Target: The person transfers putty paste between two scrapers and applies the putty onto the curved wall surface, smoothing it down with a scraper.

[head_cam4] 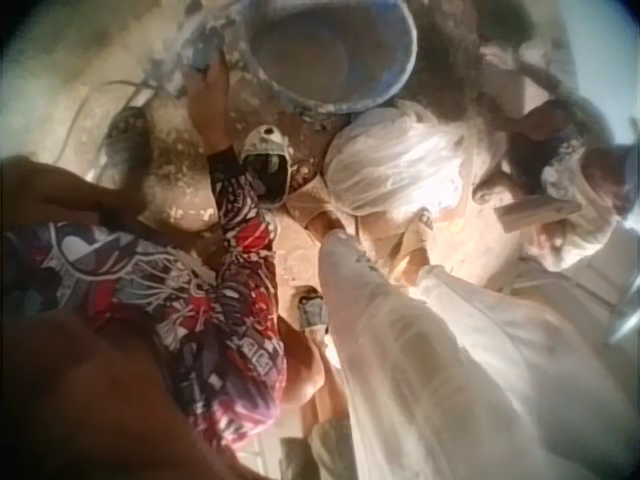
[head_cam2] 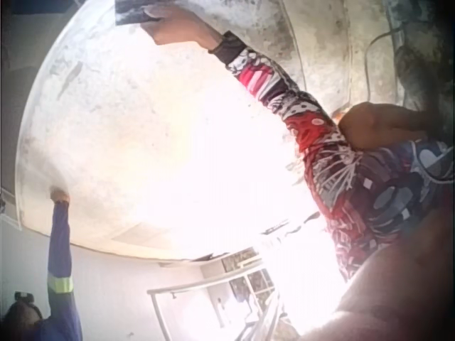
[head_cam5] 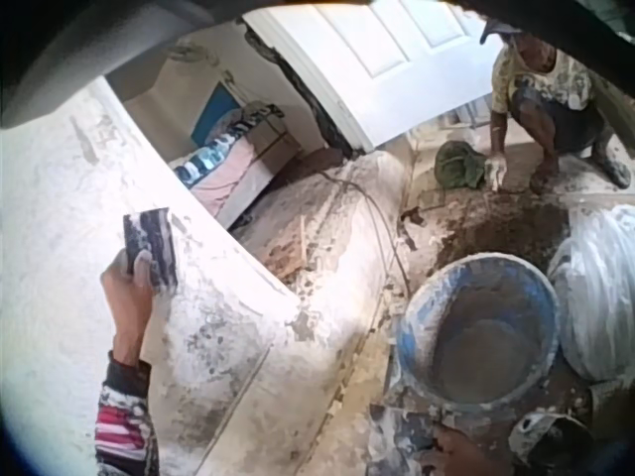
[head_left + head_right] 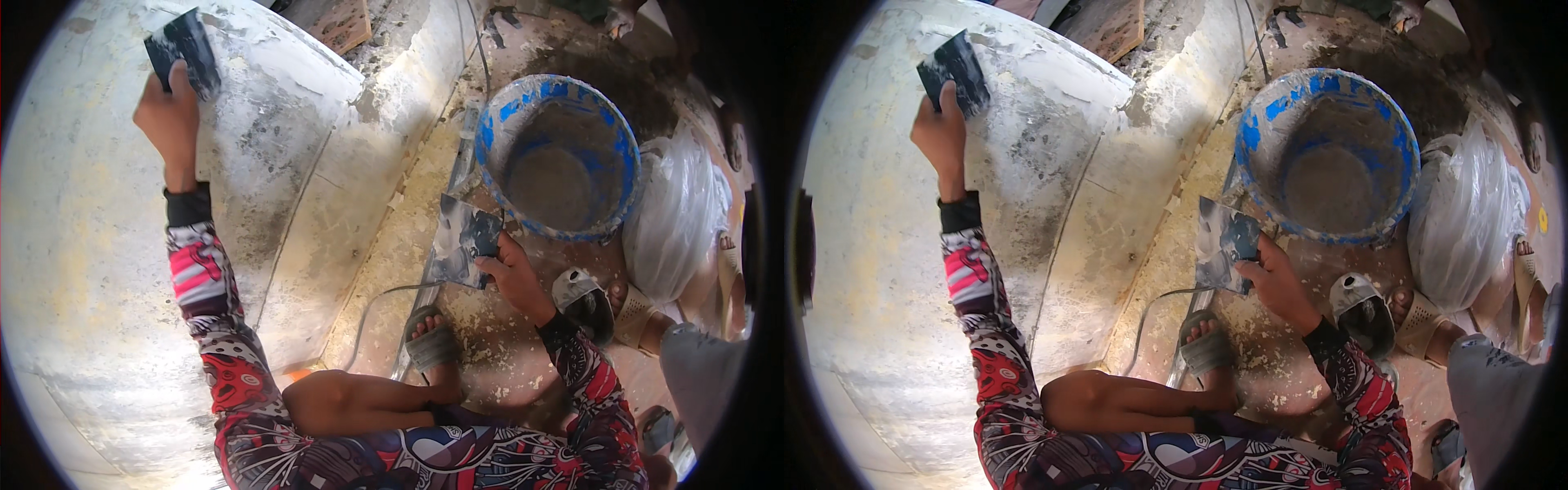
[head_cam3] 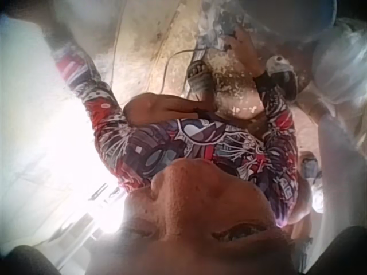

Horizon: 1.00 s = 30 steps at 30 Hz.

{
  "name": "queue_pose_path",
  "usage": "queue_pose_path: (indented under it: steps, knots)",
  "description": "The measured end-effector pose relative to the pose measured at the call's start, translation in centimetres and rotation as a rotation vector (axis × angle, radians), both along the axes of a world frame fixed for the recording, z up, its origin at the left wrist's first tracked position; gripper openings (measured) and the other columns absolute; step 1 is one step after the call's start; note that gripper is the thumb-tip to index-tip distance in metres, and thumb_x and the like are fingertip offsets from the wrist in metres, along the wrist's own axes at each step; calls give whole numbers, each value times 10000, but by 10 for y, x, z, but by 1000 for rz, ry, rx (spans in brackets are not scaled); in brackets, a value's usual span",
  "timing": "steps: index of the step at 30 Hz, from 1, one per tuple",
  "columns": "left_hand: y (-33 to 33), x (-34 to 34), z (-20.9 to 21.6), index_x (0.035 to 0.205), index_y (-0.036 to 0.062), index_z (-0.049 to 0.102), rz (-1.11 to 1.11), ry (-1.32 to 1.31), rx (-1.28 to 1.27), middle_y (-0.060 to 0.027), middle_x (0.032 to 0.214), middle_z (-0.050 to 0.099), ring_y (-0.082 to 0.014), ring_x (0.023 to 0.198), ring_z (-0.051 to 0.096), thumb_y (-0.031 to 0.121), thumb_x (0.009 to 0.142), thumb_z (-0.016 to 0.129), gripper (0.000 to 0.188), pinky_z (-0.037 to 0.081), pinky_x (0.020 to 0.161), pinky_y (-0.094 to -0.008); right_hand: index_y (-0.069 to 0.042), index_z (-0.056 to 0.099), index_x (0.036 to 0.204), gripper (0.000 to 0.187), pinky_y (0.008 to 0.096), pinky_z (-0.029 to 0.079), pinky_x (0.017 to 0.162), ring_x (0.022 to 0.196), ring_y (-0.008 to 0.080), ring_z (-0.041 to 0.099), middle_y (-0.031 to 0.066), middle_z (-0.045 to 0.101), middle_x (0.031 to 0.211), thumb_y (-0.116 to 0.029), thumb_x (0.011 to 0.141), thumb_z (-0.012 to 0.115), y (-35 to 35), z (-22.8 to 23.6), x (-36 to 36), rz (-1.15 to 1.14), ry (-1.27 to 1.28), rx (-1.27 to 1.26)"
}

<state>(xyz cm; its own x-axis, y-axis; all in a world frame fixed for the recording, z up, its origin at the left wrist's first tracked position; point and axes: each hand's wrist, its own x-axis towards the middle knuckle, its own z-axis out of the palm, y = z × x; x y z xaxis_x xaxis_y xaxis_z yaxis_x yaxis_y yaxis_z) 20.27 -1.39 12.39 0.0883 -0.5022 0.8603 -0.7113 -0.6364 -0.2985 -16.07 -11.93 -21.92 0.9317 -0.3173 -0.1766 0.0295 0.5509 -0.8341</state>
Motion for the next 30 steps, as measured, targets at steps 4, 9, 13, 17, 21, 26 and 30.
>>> queue_pose_path:
  steps: [4,9,13,17,21,26,30]
  knots:
    - [29,-54,-93,881,25,708,-223,540,29,-73,688,650,-129,607,572,286,960,627,285,438,555,-329,-55,525,1280,375,242,441,737,910,59,525,-28,572,1003,-29,907,554,2,-19,5,-10,59,-1]
    - [66,-128,-203,1139,-9,643,-480,2109,-128,-56,991,701,-120,869,669,194,983,603,258,550,771,-277,-89,526,1299,360,311,541,738,941,114,599,0,603,1062,-40,943,547,10,-26,5,-98,7,401]
    - [74,-152,-242,1152,-18,626,-548,2564,-197,-79,1053,700,-144,900,685,211,985,596,285,560,807,-290,-84,504,1318,361,355,584,795,1003,131,621,16,609,1143,-33,963,542,25,-21,11,-26,-108,507]
    - [69,-170,-260,1162,-22,614,-579,2786,-315,-97,1038,698,-177,905,690,236,974,600,320,561,830,-325,-86,466,1347,390,373,594,823,1054,155,628,36,606,1201,6,972,517,33,-1,15,-23,-191,646]
    - [70,-175,-279,1170,-22,609,-643,2865,-450,-124,1072,698,-205,959,688,240,987,579,321,554,890,-371,-87,450,1360,402,377,594,800,1035,160,640,45,607,1220,19,975,498,38,-4,10,-97,-185,712]
    - [94,-135,-285,1159,-23,611,-491,2696,-287,-119,1036,699,-187,901,696,268,989,576,339,573,812,-349,-88,467,1338,378,337,581,756,993,142,651,32,620,1193,15,975,496,38,-7,7,-109,-197,644]
    - [95,-114,-268,1132,-34,616,-492,2310,-262,-107,981,697,-167,806,697,284,990,576,351,576,722,-314,-93,484,1317,364,311,572,723,963,129,655,14,633,1157,14,970,503,23,2,1,-91,-202,604]
